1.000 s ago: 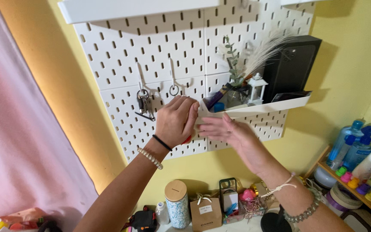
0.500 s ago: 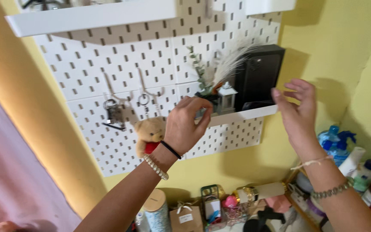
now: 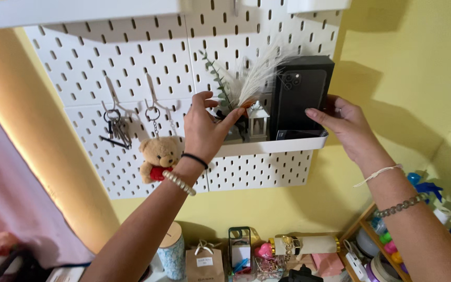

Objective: The person organizes a cluttered desk by hanging keys on a pegboard, placing small bottles into a wall-mounted basket, and arranging various items like a cloth, a cap, and small boxes on the desk surface.

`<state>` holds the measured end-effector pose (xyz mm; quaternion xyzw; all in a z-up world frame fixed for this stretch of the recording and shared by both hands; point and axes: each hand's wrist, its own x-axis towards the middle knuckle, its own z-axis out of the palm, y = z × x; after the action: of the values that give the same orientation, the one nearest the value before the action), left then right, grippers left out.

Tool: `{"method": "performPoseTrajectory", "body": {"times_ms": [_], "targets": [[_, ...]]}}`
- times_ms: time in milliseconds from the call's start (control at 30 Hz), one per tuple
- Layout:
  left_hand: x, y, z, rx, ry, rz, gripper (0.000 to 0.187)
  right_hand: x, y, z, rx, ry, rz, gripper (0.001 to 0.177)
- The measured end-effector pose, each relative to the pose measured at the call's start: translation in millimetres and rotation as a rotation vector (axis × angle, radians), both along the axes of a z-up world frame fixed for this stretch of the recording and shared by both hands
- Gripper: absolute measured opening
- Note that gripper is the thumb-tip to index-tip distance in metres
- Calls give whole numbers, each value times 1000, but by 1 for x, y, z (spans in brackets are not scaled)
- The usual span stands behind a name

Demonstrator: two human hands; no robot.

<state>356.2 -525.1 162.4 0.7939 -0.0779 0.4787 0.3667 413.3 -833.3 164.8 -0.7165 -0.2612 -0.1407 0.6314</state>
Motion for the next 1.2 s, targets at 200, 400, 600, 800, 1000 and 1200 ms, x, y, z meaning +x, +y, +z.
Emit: {"method": "performPoseTrajectory", "body": {"times_ms": [200,400,600,800,1000,1200], "targets": [[5,-2,1,108,118,108,59,13,-12,-4,-15,-3,67,38],[9,-2,2,160,57,81,46,10,-12,-2,-8,-7,89,38],[9,-1,6,221,67,108,45,-19,4,5,-75,-325,-181,58],[-14,19,29,274,102,80,59,-74,25,14,-268,-1006,-706,35],[-37,60,43,390,615,15,31,-92,84,-1,-493,-815,-214,32],[-35,63,31,534,603,-51,21,-92,131,-4,-695,-708,-158,43]]}}
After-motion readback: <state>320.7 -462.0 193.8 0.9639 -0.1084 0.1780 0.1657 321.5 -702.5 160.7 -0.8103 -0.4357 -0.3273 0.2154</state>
